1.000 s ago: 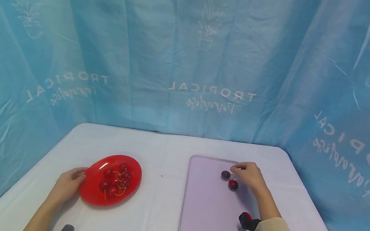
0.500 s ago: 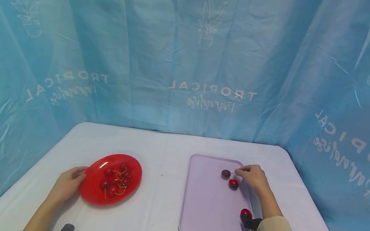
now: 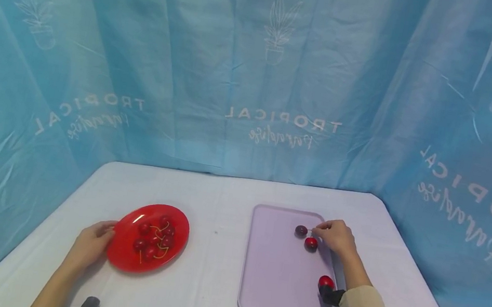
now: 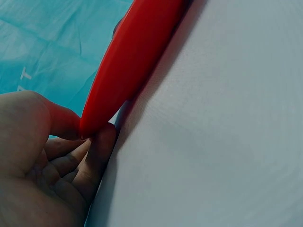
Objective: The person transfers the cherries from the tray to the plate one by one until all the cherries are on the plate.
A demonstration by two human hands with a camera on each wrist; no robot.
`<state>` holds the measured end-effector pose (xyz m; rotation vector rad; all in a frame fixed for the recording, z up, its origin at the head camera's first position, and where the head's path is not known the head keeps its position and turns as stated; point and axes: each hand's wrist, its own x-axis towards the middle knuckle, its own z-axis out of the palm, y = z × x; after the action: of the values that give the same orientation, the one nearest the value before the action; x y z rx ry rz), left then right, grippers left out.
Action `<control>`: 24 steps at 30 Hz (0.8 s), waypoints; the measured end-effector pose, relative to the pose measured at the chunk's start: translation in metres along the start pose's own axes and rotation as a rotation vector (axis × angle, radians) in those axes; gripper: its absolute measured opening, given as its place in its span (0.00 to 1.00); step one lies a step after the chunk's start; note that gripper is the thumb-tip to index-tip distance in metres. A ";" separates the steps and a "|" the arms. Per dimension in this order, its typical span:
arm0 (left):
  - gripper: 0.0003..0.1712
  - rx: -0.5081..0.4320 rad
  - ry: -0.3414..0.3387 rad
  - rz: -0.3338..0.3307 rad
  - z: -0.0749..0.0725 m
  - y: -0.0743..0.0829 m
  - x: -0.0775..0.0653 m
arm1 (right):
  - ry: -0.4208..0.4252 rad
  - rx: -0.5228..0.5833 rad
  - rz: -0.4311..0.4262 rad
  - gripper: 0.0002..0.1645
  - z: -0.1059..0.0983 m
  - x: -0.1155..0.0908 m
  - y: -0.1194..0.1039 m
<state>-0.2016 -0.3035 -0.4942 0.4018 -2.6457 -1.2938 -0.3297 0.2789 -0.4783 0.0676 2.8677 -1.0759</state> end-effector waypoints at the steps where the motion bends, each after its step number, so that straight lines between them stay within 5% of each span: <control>1: 0.23 -0.004 -0.001 0.000 0.000 0.000 0.000 | 0.004 0.000 0.006 0.26 0.000 -0.001 -0.001; 24: 0.23 -0.011 -0.009 -0.011 0.000 0.003 -0.002 | 0.021 -0.016 0.110 0.26 0.001 -0.005 -0.012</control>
<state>-0.2001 -0.3014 -0.4919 0.4106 -2.6464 -1.3153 -0.3258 0.2690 -0.4703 0.2337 2.8525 -1.0372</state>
